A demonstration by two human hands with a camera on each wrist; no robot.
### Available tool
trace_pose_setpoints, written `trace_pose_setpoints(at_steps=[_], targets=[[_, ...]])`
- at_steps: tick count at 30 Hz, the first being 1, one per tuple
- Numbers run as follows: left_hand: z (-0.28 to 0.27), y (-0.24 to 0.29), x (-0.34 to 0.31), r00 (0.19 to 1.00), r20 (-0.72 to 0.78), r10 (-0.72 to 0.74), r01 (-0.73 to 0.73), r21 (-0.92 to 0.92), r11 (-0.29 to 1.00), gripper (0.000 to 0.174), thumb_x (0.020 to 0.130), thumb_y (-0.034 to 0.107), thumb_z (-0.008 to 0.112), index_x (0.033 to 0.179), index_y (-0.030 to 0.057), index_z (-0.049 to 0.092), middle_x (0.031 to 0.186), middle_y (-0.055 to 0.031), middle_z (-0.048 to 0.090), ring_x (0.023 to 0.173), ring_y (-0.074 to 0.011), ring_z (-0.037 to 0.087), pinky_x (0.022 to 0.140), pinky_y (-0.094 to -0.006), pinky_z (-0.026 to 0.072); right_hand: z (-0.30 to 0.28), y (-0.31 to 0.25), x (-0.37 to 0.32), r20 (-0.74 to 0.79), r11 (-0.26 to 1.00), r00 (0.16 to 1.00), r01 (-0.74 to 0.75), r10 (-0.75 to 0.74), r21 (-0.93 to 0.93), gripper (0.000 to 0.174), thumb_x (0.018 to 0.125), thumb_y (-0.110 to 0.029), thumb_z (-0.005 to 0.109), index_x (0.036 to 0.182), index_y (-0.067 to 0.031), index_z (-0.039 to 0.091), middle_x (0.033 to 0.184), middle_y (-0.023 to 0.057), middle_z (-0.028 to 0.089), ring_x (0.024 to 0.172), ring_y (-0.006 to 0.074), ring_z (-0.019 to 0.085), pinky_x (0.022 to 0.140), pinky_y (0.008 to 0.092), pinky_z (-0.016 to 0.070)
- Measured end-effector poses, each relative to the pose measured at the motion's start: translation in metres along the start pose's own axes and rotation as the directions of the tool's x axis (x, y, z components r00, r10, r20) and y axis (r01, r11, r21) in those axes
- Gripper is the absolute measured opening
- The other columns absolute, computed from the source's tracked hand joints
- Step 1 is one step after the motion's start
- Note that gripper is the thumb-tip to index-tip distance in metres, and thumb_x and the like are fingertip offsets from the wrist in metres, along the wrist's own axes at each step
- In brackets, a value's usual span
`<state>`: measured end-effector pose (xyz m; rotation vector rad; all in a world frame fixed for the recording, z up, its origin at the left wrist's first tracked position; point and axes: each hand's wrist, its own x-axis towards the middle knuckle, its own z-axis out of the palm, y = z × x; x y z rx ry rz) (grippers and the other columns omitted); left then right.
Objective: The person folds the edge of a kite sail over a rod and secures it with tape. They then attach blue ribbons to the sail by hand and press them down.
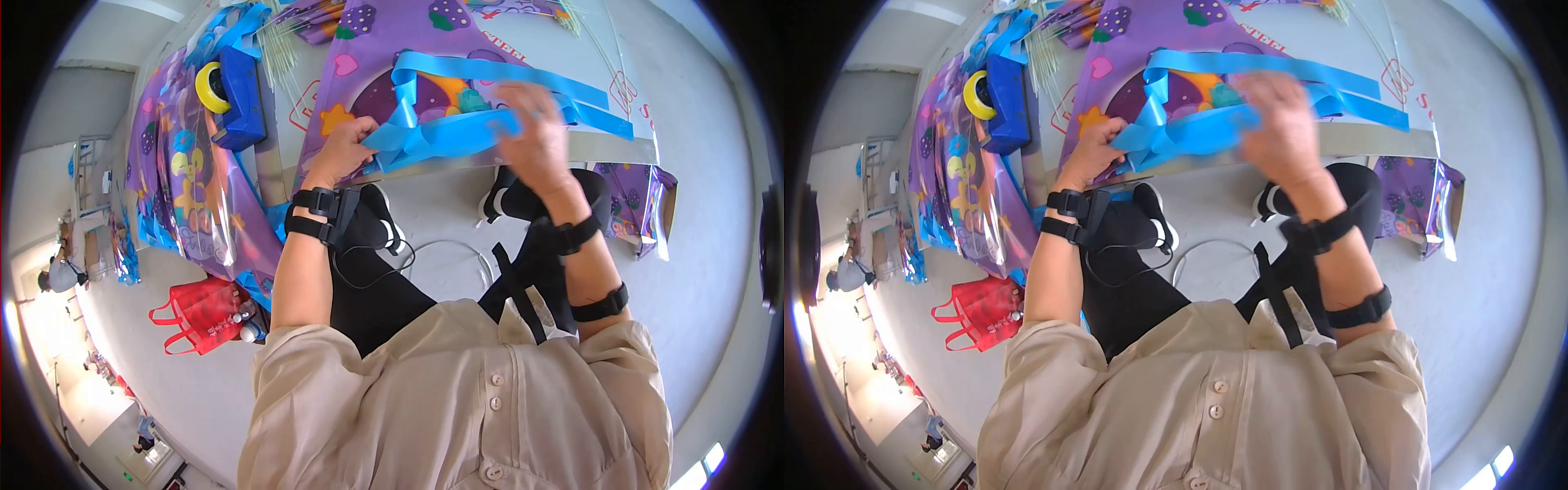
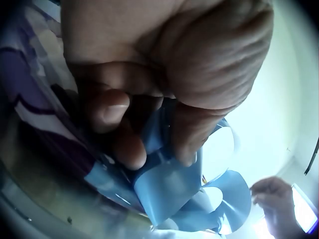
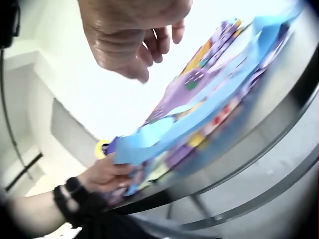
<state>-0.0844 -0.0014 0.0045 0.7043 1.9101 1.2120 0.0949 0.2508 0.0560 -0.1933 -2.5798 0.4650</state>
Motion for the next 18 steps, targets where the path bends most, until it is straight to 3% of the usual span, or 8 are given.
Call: trace_pose_setpoints(at_steps=[1, 3, 7, 9, 10, 12, 14, 18], targets=[[0.001, -0.002, 0.0, 0.999, 0.045, 0.024, -0.025, 0.022, 0.999, 0.009, 0.08, 0.004, 0.064, 0.088, 0.003, 0.059, 0.073, 0.0024, 0.057, 0.064, -0.0063, 0.052, 0.058, -0.0231, 0.0423, 0.008, -0.028, 0.012, 0.014, 0.985, 0.989, 0.145, -0.147, 0.098, 0.057, 0.064, -0.015, 0.072, 0.118, -0.0095, 0.056, 0.114, 0.0078, 0.061, 0.117, 0.0288, 0.05, 0.1, 0.048, 0.0365], [0.003, 0.005, -0.003, 0.998, 0.044, 0.039, -0.04, 0.031, 0.999, 0.017, 0.073, -0.003, 0.066, 0.087, 0.0026, 0.058, 0.073, 0.0016, 0.056, 0.067, -0.0086, 0.053, 0.06, -0.0244, 0.0422, 0.03, -0.061, 0.028, 0.151, 0.883, 0.96, 0.146, -0.235, 0.446, 0.07, 0.063, -0.01, 0.074, 0.129, -0.0129, 0.05, 0.125, 0.0095, 0.056, 0.129, 0.0255, 0.04, 0.111, 0.0523, 0.019], [0.0, 0.003, -0.002, 0.993, 0.066, 0.103, -0.114, 0.208, 0.971, 0.03, 0.064, -0.002, 0.072, 0.088, 0.0029, 0.057, 0.074, -0.001, 0.057, 0.069, -0.011, 0.053, 0.062, -0.027, 0.0429, 0.072, -0.081, 0.041, 0.272, 0.931, 0.913, 0.224, -0.304, 0.289, 0.069, 0.062, -0.008, 0.07, 0.128, -0.0119, 0.05, 0.117, 0.0109, 0.06, 0.123, 0.0256, 0.046, 0.113, 0.051, 0.0138], [0.0, 0.003, -0.002, 0.993, 0.072, 0.097, -0.11, 0.211, 0.971, 0.035, 0.061, 0.002, 0.076, 0.09, 0.0031, 0.056, 0.076, -0.0021, 0.057, 0.07, -0.0119, 0.054, 0.063, -0.0282, 0.0432, 0.081, -0.073, 0.052, 0.536, 0.965, 0.808, 0.257, -0.245, 0.054, 0.046, 0.067, -0.013, 0.066, 0.111, -0.0092, 0.057, 0.097, 0.0078, 0.067, 0.106, 0.0293, 0.058, 0.108, 0.0584, 0.0179], [0.001, 0.004, -0.004, 0.997, 0.045, 0.056, -0.062, 0.148, 0.987, 0.042, 0.058, 0.006, 0.078, 0.094, 0.0034, 0.056, 0.081, -0.003, 0.059, 0.074, -0.0143, 0.056, 0.066, -0.0297, 0.0446, 0.083, -0.069, 0.053, 0.506, 0.963, 0.82, 0.252, -0.267, 0.099, 0.033, 0.067, -0.009, 0.059, 0.1, -0.0092, 0.06, 0.084, 0.0103, 0.067, 0.093, 0.0312, 0.062, 0.108, 0.0585, 0.0182], [0.007, 0.002, -0.007, 1.0, 0.017, 0.01, -0.011, 0.079, 0.997, 0.049, 0.056, 0.011, 0.08, 0.098, 0.0037, 0.056, 0.085, -0.0039, 0.061, 0.077, -0.0167, 0.058, 0.07, -0.0313, 0.0459, 0.077, -0.066, 0.058, 0.553, 0.973, 0.8, 0.191, -0.231, 0.13, 0.03, 0.066, -0.008, 0.057, 0.096, -0.0085, 0.062, 0.084, 0.0119, 0.067, 0.092, 0.0323, 0.061, 0.105, 0.0547, 0.026], [0.013, -0.003, -0.007, 0.966, -0.081, 0.246, -0.219, 0.249, 0.943, 0.061, 0.053, 0.017, 0.081, 0.107, 0.0058, 0.055, 0.093, -0.007, 0.063, 0.087, -0.024, 0.061, 0.077, -0.034, 0.0474, 0.072, -0.068, 0.063, 0.599, 0.98, 0.776, 0.127, -0.195, 0.154, 0.028, 0.065, -0.006, 0.056, 0.092, -0.0079, 0.065, 0.084, 0.0135, 0.067, 0.091, 0.0334, 0.061, 0.102, 0.0509, 0.0339], [0.021, 0.004, -0.01, 0.966, -0.176, 0.187, -0.121, 0.33, 0.936, 0.061, 0.055, 0.015, 0.08, 0.109, 0.0081, 0.054, 0.096, -0.0094, 0.063, 0.094, -0.0288, 0.061, 0.082, -0.0353, 0.0477, 0.079, -0.065, 0.071, 0.639, 0.967, 0.759, -0.05, -0.125, 0.248, 0.037, 0.06, -0.006, 0.061, 0.096, -0.0075, 0.067, 0.086, 0.0132, 0.064, 0.09, 0.0318, 0.058, 0.083, 0.0401, 0.0461]])
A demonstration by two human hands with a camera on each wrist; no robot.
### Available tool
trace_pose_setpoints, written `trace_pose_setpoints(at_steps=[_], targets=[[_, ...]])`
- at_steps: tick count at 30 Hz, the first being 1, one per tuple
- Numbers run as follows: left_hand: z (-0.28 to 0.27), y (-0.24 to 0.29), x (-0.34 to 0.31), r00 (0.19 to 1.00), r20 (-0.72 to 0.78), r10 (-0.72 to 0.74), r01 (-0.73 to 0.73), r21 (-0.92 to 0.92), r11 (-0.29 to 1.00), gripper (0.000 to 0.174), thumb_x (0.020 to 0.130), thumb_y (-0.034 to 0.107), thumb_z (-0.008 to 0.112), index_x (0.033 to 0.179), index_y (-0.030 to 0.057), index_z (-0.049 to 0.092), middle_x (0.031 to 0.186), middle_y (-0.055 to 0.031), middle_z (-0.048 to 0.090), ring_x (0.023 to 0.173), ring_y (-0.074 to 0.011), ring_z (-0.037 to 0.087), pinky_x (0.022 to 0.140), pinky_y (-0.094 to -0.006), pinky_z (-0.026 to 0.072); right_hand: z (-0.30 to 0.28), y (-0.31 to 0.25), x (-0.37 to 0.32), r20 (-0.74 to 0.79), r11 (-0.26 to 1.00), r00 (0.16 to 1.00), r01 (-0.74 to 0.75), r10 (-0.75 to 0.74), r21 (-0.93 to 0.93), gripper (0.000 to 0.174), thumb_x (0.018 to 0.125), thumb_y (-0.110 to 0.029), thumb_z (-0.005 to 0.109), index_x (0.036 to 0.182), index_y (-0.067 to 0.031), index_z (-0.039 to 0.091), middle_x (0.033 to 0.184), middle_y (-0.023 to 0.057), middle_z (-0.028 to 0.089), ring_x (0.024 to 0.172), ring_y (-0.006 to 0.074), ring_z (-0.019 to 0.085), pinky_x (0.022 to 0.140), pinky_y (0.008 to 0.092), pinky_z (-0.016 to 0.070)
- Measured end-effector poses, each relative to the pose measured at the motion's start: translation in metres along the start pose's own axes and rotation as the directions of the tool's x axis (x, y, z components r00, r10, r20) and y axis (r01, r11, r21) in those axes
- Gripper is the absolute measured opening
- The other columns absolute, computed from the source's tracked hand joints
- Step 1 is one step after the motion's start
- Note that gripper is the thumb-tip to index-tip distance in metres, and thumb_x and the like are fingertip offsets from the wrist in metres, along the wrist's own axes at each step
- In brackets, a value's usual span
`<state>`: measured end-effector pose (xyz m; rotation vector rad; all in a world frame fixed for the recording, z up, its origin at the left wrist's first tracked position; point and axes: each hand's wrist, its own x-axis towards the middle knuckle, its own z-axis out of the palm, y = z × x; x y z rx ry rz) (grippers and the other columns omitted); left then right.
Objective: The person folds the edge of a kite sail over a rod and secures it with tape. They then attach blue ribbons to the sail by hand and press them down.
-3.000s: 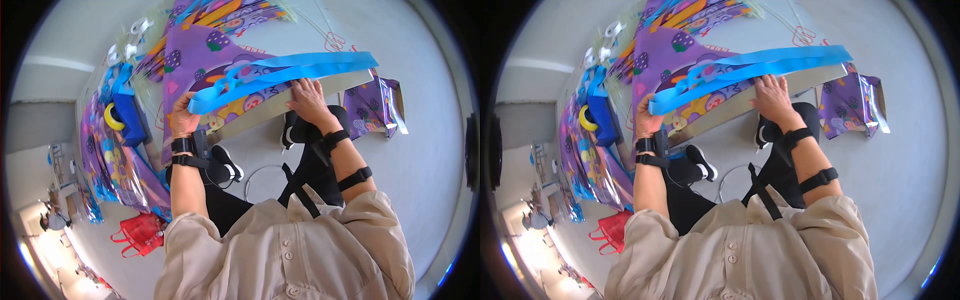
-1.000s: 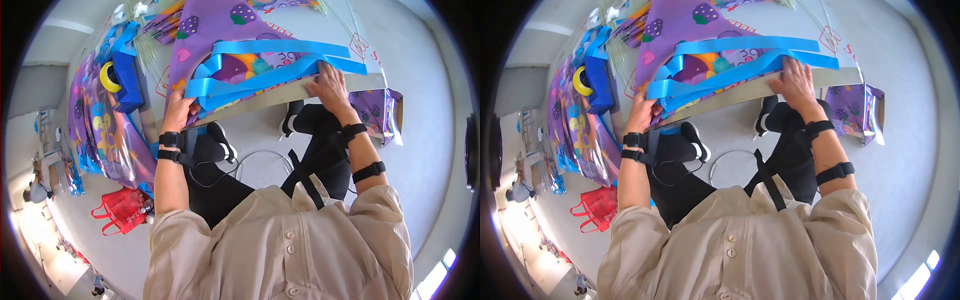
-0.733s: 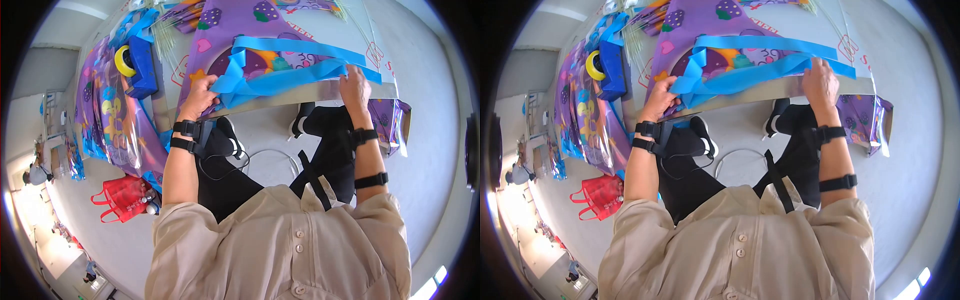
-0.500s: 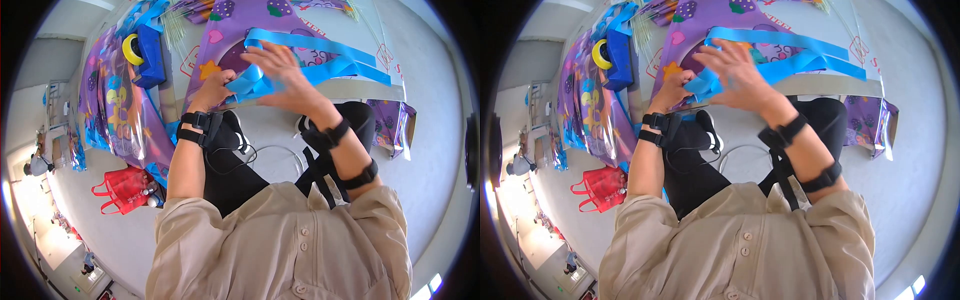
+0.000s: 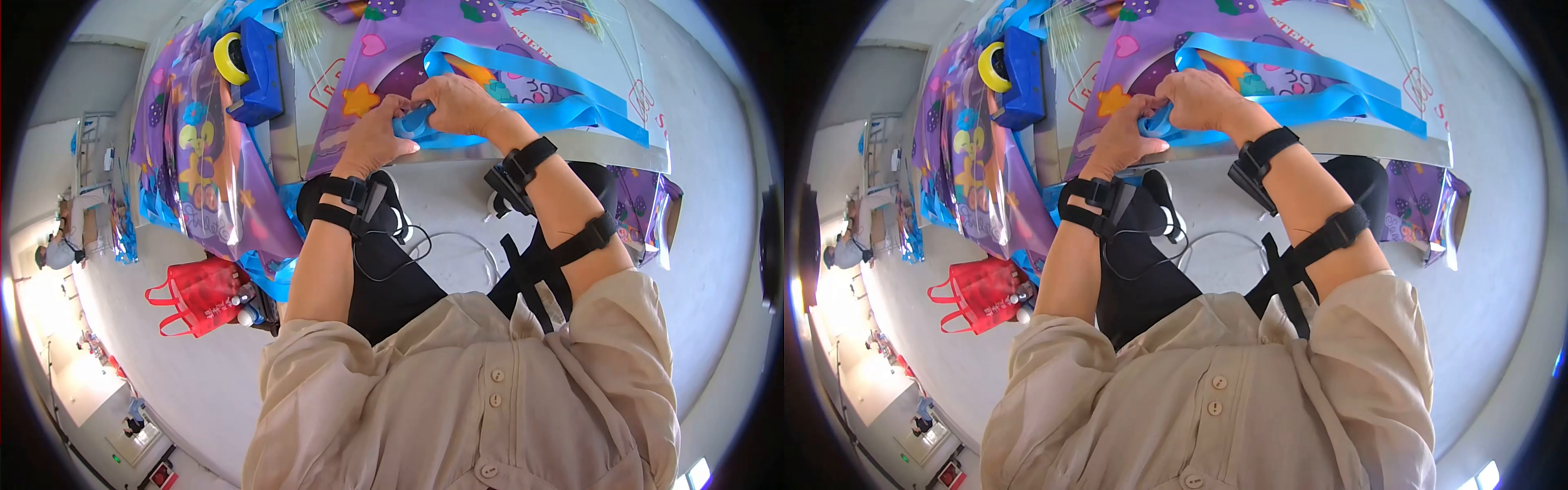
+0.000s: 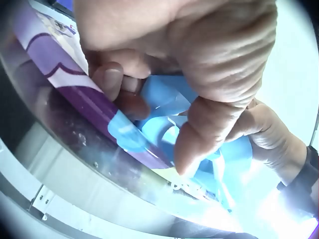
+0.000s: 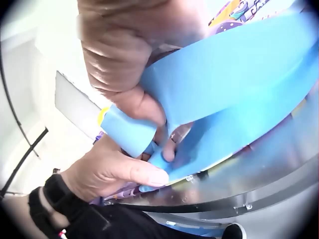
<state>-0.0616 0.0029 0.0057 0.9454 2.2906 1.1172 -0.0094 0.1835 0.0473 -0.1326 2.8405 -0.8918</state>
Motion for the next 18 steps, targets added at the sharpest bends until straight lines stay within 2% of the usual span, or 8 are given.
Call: trace_pose_setpoints(at_steps=[1, 5, 7, 11, 13, 15, 17, 18], targets=[[0.0, -0.001, 0.001, 0.999, 0.001, -0.036, 0.036, -0.001, 0.999, 0.06, 0.055, 0.014, 0.079, 0.109, 0.0088, 0.054, 0.097, -0.0096, 0.063, 0.094, -0.029, 0.061, 0.081, -0.0358, 0.0477, 0.001, 0.002, 0.001, 0.024, 0.998, 1.0, -0.003, 0.001, 0.069, 0.038, 0.059, -0.007, 0.063, 0.096, -0.0069, 0.067, 0.088, 0.0135, 0.064, 0.09, 0.0319, 0.058, 0.076, 0.039, 0.0478], [-0.001, 0.003, -0.001, 0.996, 0.013, -0.091, 0.091, 0.015, 0.996, 0.055, 0.056, 0.014, 0.077, 0.106, 0.0099, 0.054, 0.096, -0.0094, 0.063, 0.091, -0.0293, 0.061, 0.079, -0.0365, 0.0479, -0.025, 0.014, -0.012, 0.1, 0.989, 0.989, 0.101, -0.112, 0.11, 0.043, 0.057, -0.009, 0.066, 0.099, -0.0059, 0.065, 0.094, 0.0146, 0.062, 0.09, 0.031, 0.058, 0.074, 0.0379, 0.0484], [-0.003, 0.006, -0.001, 0.996, 0.019, -0.083, 0.082, 0.052, 0.995, 0.054, 0.057, 0.014, 0.076, 0.106, 0.0102, 0.054, 0.095, -0.0094, 0.063, 0.09, -0.0294, 0.061, 0.078, -0.0367, 0.0479, -0.051, 0.016, -0.024, 0.299, 0.998, 0.954, 0.042, -0.028, -0.04, 0.048, 0.055, -0.011, 0.068, 0.102, -0.005, 0.063, 0.104, 0.0143, 0.059, 0.092, 0.0295, 0.059, 0.075, 0.0379, 0.0482], [-0.003, 0.006, -0.002, 1.0, 0.021, -0.023, 0.02, 0.135, 0.991, 0.052, 0.057, 0.016, 0.074, 0.105, 0.0111, 0.054, 0.093, -0.0097, 0.063, 0.088, -0.0301, 0.061, 0.075, -0.0369, 0.0477, -0.1, 0.039, -0.055, 0.423, 0.996, 0.904, -0.036, 0.067, -0.08, 0.057, 0.054, -0.016, 0.074, 0.109, -0.0081, 0.062, 0.112, 0.0104, 0.055, 0.1, 0.0278, 0.054, 0.085, 0.0383, 0.0469], [-0.003, 0.005, 0.0, 0.999, 0.029, -0.027, 0.023, 0.133, 0.991, 0.053, 0.057, 0.016, 0.074, 0.106, 0.0113, 0.054, 0.094, -0.0097, 0.063, 0.088, -0.0303, 0.061, 0.076, -0.037, 0.0477, -0.133, 0.054, -0.077, 0.395, 0.989, 0.911, -0.143, 0.121, 0.027, 0.061, 0.053, -0.019, 0.076, 0.112, -0.0085, 0.062, 0.114, 0.009, 0.054, 0.105, 0.0272, 0.052, 0.09, 0.0374, 0.046], [-0.003, 0.005, -0.001, 0.999, 0.04, -0.034, 0.029, 0.129, 0.991, 0.054, 0.057, 0.016, 0.074, 0.107, 0.0116, 0.054, 0.095, -0.0097, 0.063, 0.089, -0.0305, 0.061, 0.076, -0.0371, 0.0477, -0.155, 0.084, -0.102, 0.261, 0.943, 0.956, -0.204, 0.134, 0.263, 0.06, 0.056, -0.023, 0.078, 0.112, -0.0079, 0.062, 0.111, 0.0086, 0.057, 0.101, 0.0289, 0.055, 0.09, 0.0365, 0.0462], [-0.004, 0.008, -0.001, 1.0, 0.018, 0.003, -0.006, 0.132, 0.991, 0.05, 0.059, 0.017, 0.075, 0.104, 0.0113, 0.055, 0.093, -0.0101, 0.063, 0.088, -0.0311, 0.062, 0.077, -0.0376, 0.0479, -0.177, 0.098, -0.12, 0.146, 0.837, 0.962, -0.273, 0.231, 0.474, 0.045, 0.063, -0.014, 0.074, 0.106, -0.0049, 0.065, 0.1, 0.0107, 0.064, 0.088, 0.0147, 0.06, 0.085, 0.0316, 0.047], [-0.005, 0.009, -0.001, 1.0, 0.019, 0.003, -0.006, 0.13, 0.991, 0.05, 0.059, 0.017, 0.075, 0.104, 0.0113, 0.055, 0.093, -0.0101, 0.063, 0.088, -0.0311, 0.062, 0.077, -0.0376, 0.0479, -0.18, 0.127, -0.128, 0.147, 0.837, 0.962, -0.274, 0.232, 0.473, 0.045, 0.063, -0.014, 0.074, 0.106, -0.0049, 0.065, 0.1, 0.0107, 0.064, 0.088, 0.0147, 0.06, 0.085, 0.0316, 0.047]])
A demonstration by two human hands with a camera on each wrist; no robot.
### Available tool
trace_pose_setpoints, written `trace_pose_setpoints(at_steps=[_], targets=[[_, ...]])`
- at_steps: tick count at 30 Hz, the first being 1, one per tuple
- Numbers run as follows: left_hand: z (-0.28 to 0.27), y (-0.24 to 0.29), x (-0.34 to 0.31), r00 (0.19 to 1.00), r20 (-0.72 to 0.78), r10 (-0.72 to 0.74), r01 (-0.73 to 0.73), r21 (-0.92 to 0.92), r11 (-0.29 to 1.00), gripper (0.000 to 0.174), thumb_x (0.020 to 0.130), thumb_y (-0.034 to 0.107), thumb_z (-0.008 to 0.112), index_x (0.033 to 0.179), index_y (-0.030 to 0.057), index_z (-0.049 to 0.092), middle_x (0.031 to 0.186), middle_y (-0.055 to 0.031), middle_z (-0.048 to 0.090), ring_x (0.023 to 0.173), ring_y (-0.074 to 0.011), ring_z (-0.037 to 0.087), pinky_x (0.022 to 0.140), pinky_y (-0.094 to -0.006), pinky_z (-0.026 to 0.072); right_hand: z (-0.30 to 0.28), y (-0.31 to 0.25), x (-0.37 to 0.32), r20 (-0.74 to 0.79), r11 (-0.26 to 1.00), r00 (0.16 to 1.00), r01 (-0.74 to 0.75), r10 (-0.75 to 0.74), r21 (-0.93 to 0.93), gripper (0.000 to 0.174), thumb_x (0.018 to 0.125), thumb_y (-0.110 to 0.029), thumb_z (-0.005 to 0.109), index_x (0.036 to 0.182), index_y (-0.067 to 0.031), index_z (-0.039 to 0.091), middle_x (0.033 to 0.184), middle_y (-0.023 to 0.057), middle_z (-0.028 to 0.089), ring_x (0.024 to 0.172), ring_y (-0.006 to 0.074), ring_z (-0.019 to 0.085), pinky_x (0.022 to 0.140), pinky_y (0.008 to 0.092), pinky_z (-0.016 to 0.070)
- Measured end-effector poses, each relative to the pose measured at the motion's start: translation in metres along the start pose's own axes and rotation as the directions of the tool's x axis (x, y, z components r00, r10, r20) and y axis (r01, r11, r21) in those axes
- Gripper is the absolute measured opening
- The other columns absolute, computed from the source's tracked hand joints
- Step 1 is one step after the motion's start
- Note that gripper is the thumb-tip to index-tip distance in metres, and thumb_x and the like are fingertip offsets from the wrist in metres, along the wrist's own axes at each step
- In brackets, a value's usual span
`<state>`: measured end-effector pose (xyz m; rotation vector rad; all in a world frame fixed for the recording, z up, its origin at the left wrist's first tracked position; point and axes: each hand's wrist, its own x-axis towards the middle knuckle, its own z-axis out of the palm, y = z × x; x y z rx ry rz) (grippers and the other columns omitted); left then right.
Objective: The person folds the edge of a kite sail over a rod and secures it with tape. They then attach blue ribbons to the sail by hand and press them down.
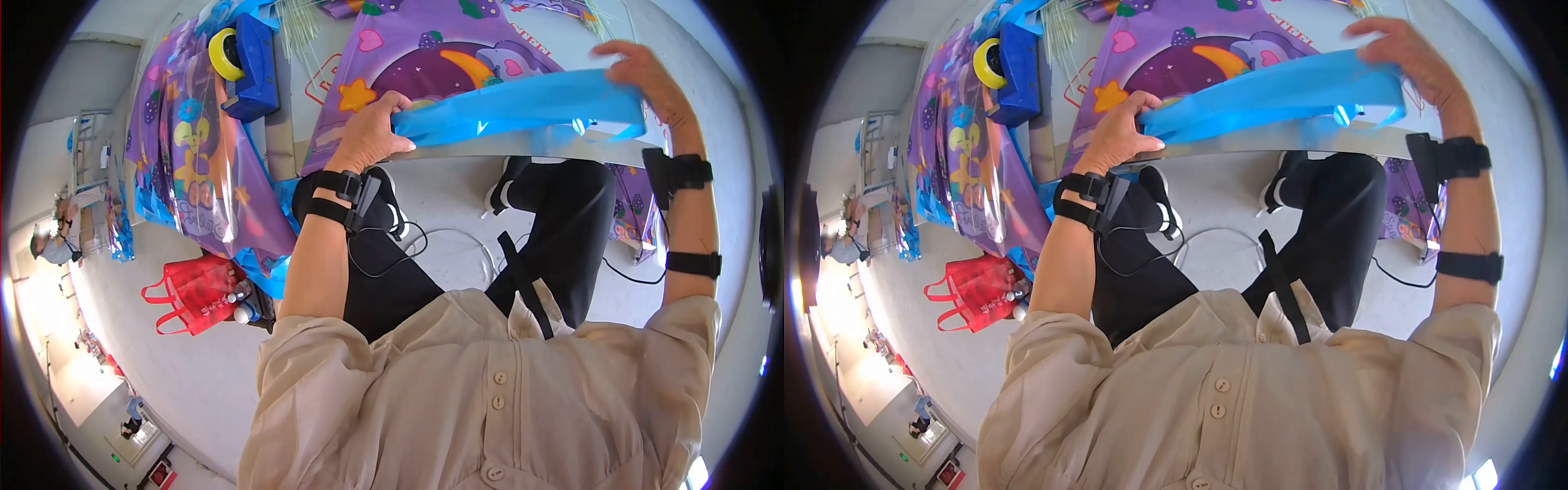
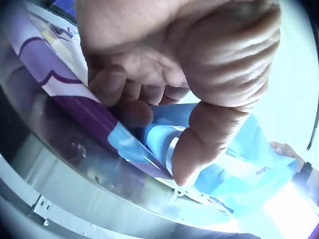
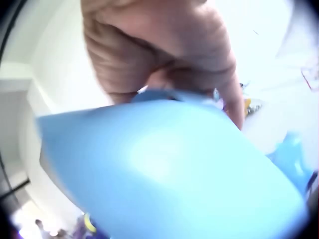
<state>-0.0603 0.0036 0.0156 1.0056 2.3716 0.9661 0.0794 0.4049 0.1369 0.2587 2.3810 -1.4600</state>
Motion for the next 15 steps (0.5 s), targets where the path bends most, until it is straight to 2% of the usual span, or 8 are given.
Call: trace_pose_setpoints(at_steps=[1, 2, 5, 6, 7, 8, 9, 15], targets=[[-0.001, 0.001, 0.0, 0.999, 0.024, -0.037, 0.038, -0.045, 0.998, 0.047, 0.06, 0.018, 0.075, 0.102, 0.0098, 0.055, 0.091, -0.011, 0.064, 0.087, -0.0308, 0.062, 0.077, -0.0372, 0.0482, -0.022, 0.034, 0.005, -0.5, 0.922, 0.846, -0.026, -0.186, -0.387, 0.04, 0.068, -0.016, 0.073, 0.106, -0.006, 0.065, 0.101, 0.0089, 0.064, 0.086, 0.016, 0.06, 0.082, 0.0321, 0.0488], [-0.002, 0.002, 0.001, 0.996, 0.051, -0.074, 0.078, -0.089, 0.993, 0.044, 0.061, 0.019, 0.076, 0.1, 0.0083, 0.056, 0.089, -0.0119, 0.064, 0.086, -0.0305, 0.063, 0.077, -0.0368, 0.0484, -0.033, 0.052, 0.009, -0.738, 0.723, 0.455, -0.251, -0.498, -0.643, 0.034, 0.074, -0.017, 0.072, 0.106, -0.0072, 0.065, 0.101, 0.0071, 0.065, 0.084, 0.0173, 0.061, 0.079, 0.0326, 0.0507], [-0.005, 0.004, 0.002, 0.983, 0.096, -0.155, 0.171, -0.193, 0.966, 0.041, 0.063, 0.018, 0.076, 0.097, 0.0043, 0.057, 0.084, -0.0137, 0.064, 0.081, -0.0277, 0.063, 0.074, -0.0351, 0.0488, 0.063, -0.031, -0.021, -0.688, 0.853, 0.557, 0.076, -0.465, -0.516, 0.036, 0.071, -0.01, 0.07, 0.106, -0.0069, 0.065, 0.097, 0.0083, 0.066, 0.085, 0.0107, 0.062, 0.08, 0.031, 0.0497], [-0.008, 0.008, 0.002, 0.983, 0.099, -0.157, 0.174, -0.189, 0.966, 0.041, 0.063, 0.018, 0.076, 0.097, 0.0043, 0.057, 0.084, -0.0137, 0.064, 0.081, -0.0277, 0.063, 0.074, -0.0351, 0.0488, 0.099, -0.035, -0.026, -0.511, 0.871, 0.775, 0.1, -0.372, -0.481, 0.022, 0.075, -0.006, 0.067, 0.097, -0.007, 0.066, 0.097, 0.0068, 0.068, 0.087, 0.014, 0.064, 0.076, 0.0315, 0.0518], [-0.012, 0.013, 0.001, 0.964, 0.141, -0.225, 0.255, -0.25, 0.934, 0.04, 0.064, 0.016, 0.075, 0.098, 0.0027, 0.057, 0.082, -0.014, 0.064, 0.079, -0.0263, 0.063, 0.073, -0.0344, 0.0489, 0.14, -0.032, -0.02, -0.267, 0.72, 0.754, 0.366, -0.601, -0.589, 0.016, 0.074, -0.002, 0.063, 0.089, -0.0056, 0.064, 0.094, 0.009, 0.067, 0.086, 0.0231, 0.065, 0.074, 0.0343, 0.0524], [-0.015, 0.017, 0.002, 0.94, 0.186, -0.287, 0.333, -0.306, 0.892, 0.039, 0.065, 0.014, 0.074, 0.098, 0.001, 0.057, 0.081, -0.0143, 0.063, 0.077, -0.0249, 0.063, 0.071, -0.0338, 0.0489, 0.17, -0.046, -0.018, -0.076, 0.84, 0.904, 0.357, -0.421, -0.409, 0.011, 0.073, -0.002, 0.061, 0.083, -0.0053, 0.062, 0.088, 0.0105, 0.065, 0.085, 0.0306, 0.063, 0.073, 0.0374, 0.0522], [-0.012, 0.012, 0.003, 0.94, 0.188, -0.285, 0.331, -0.302, 0.894, 0.039, 0.065, 0.014, 0.074, 0.098, 0.001, 0.057, 0.081, -0.0143, 0.063, 0.077, -0.0249, 0.063, 0.071, -0.0338, 0.0489, 0.199, -0.018, -0.001, 0.029, 0.665, 0.784, 0.545, -0.62, -0.511, 0.016, 0.073, -0.004, 0.062, 0.089, -0.0048, 0.061, 0.091, 0.0121, 0.062, 0.086, 0.0316, 0.061, 0.075, 0.039, 0.0509], [0.007, -0.007, 0.005, 0.99, -0.125, -0.062, 0.033, -0.219, 0.975, 0.029, 0.064, 0.007, 0.066, 0.091, -0.0018, 0.059, 0.074, -0.0143, 0.061, 0.069, -0.0249, 0.062, 0.066, -0.0354, 0.048, 0.281, -0.002, 0.057, -0.203, 0.66, 0.773, 0.338, -0.602, -0.671, 0.054, 0.077, -0.024, 0.068, 0.124, -0.0036, 0.05, 0.132, 0.0173, 0.045, 0.125, 0.0329, 0.041, 0.104, 0.041, 0.0337]])
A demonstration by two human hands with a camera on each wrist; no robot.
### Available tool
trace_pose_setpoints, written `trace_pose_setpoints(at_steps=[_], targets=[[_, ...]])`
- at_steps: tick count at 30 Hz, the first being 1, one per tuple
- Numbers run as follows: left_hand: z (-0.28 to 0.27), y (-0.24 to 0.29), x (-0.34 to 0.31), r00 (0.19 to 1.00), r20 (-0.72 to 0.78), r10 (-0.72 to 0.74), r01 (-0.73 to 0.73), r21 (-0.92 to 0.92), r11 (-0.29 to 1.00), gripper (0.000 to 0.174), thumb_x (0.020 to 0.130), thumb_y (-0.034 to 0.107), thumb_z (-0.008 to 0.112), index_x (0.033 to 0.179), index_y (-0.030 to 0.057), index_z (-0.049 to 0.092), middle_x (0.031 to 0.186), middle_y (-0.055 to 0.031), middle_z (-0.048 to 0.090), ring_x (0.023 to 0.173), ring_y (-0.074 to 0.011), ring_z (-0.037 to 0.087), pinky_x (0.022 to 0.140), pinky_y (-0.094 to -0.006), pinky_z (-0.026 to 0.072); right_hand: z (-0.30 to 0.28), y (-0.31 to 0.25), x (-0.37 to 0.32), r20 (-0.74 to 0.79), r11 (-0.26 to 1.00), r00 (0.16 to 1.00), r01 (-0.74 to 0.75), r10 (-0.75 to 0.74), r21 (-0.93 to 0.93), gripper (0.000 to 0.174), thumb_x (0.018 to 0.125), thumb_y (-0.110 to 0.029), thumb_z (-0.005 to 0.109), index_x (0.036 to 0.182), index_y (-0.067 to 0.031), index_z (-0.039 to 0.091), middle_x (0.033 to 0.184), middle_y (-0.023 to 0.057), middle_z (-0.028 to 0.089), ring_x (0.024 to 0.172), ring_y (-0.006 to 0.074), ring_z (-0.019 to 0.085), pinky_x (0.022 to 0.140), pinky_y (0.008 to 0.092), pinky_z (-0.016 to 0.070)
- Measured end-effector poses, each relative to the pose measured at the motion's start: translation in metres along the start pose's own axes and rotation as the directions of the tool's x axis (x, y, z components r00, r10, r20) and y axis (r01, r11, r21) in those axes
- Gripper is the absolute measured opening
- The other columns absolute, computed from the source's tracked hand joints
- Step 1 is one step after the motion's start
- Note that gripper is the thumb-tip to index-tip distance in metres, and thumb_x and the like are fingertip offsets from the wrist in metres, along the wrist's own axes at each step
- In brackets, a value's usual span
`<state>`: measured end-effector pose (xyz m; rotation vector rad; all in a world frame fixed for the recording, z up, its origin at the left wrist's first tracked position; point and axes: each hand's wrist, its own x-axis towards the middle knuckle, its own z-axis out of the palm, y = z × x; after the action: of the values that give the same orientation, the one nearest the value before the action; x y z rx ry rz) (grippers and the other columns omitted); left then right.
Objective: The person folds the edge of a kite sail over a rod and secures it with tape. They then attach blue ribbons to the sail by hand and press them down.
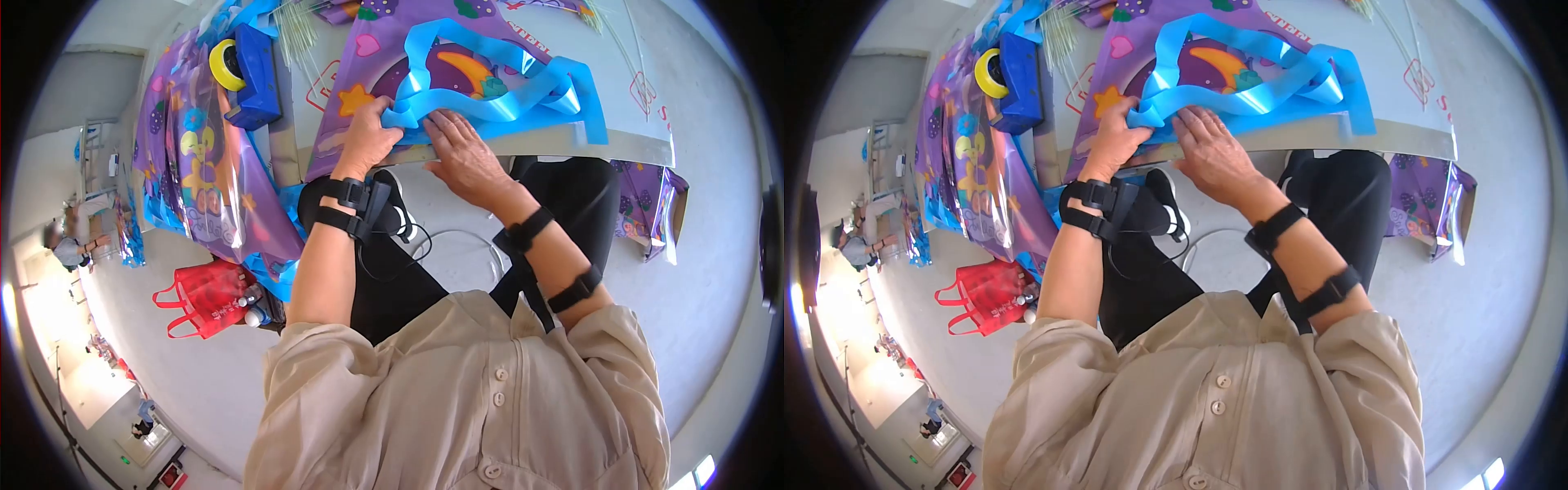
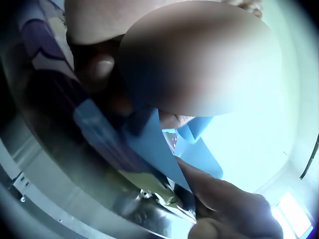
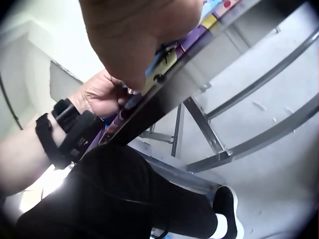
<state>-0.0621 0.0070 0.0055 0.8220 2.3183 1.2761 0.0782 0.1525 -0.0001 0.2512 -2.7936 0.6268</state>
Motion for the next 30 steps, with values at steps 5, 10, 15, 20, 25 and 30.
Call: trace_pose_setpoints(at_steps=[5, 10, 15, 20, 25, 30], targets=[[0.002, -0.004, -0.017, 0.957, -0.195, -0.214, 0.147, -0.31, 0.939, 0.021, 0.07, 0.006, 0.068, 0.09, 0.0018, 0.064, 0.08, -0.006, 0.065, 0.065, -0.0135, 0.058, 0.054, -0.0275, 0.0442, 0.01, -0.005, -0.006, 0.107, 0.993, 0.99, -0.081, 0.091, -0.09, 0.08, 0.076, -0.048, 0.066, 0.14, -0.0122, 0.034, 0.145, 0.0128, 0.033, 0.137, 0.0316, 0.025, 0.112, 0.0506, 0.0149], [-0.01, -0.001, -0.036, 0.784, -0.382, -0.49, 0.068, -0.731, 0.679, 0.01, 0.073, -0.001, 0.066, 0.082, 0.0042, 0.064, 0.08, -0.0057, 0.066, 0.063, -0.0117, 0.058, 0.047, -0.0217, 0.0392, 0.012, -0.003, -0.006, 0.071, 0.982, 0.984, -0.158, 0.165, -0.101, 0.092, 0.071, -0.058, 0.067, 0.144, -0.019, 0.028, 0.148, 0.0105, 0.029, 0.139, 0.0324, 0.02, 0.111, 0.0583, 0.0084], [-0.052, -0.034, -0.076, 0.67, -0.377, -0.639, -0.197, -0.921, 0.337, 0.023, 0.079, 0.001, 0.062, 0.102, 0.0025, 0.06, 0.113, -0.0126, 0.058, 0.11, -0.0254, 0.052, 0.088, -0.0414, 0.0428, 0.007, -0.004, -0.004, 0.218, 0.966, 0.946, -0.209, 0.239, -0.151, 0.096, 0.069, -0.057, 0.069, 0.146, -0.0188, 0.025, 0.148, 0.0103, 0.027, 0.139, 0.0323, 0.019, 0.11, 0.0598, 0.0072], [-0.184, -0.107, -0.154, 0.753, -0.473, -0.457, 0.008, -0.689, 0.725, 0.027, 0.087, 0.021, 0.056, 0.106, 0.0009, 0.057, 0.103, -0.0131, 0.06, 0.102, -0.025, 0.056, 0.088, -0.0393, 0.0468, 0.011, -0.002, -0.007, 0.15, 0.977, 0.968, -0.189, 0.202, -0.099, 0.095, 0.069, -0.054, 0.071, 0.145, -0.0187, 0.026, 0.149, 0.0106, 0.025, 0.14, 0.0323, 0.018, 0.11, 0.0595, 0.0074], [-0.273, -0.123, -0.177, 0.308, -0.833, -0.46, 0.094, -0.454, 0.886, 0.029, 0.086, 0.022, 0.059, 0.105, 0.0, 0.057, 0.095, -0.011, 0.061, 0.09, -0.0194, 0.06, 0.077, -0.0345, 0.05, 0.003, -0.007, -0.002, 0.191, 0.967, 0.953, -0.214, 0.237, -0.137, 0.098, 0.068, -0.051, 0.075, 0.146, -0.0206, 0.023, 0.152, 0.0081, 0.02, 0.142, 0.0286, 0.014, 0.112, 0.0566, 0.004], [-0.146, 0.03, -0.088, 0.804, -0.567, 0.176, -0.003, 0.294, 0.956, 0.021, 0.084, 0.014, 0.064, 0.102, 0.0022, 0.063, 0.102, -0.0062, 0.064, 0.096, -0.0183, 0.059, 0.086, -0.032, 0.0457, -0.01, 0.001, -0.003, 0.037, 0.968, 0.975, -0.221, 0.218, 0.122, 0.082, 0.073, -0.036, 0.074, 0.142, -0.0171, 0.034, 0.149, 0.0124, 0.026, 0.139, 0.0319, 0.021, 0.113, 0.0528, 0.0123]])
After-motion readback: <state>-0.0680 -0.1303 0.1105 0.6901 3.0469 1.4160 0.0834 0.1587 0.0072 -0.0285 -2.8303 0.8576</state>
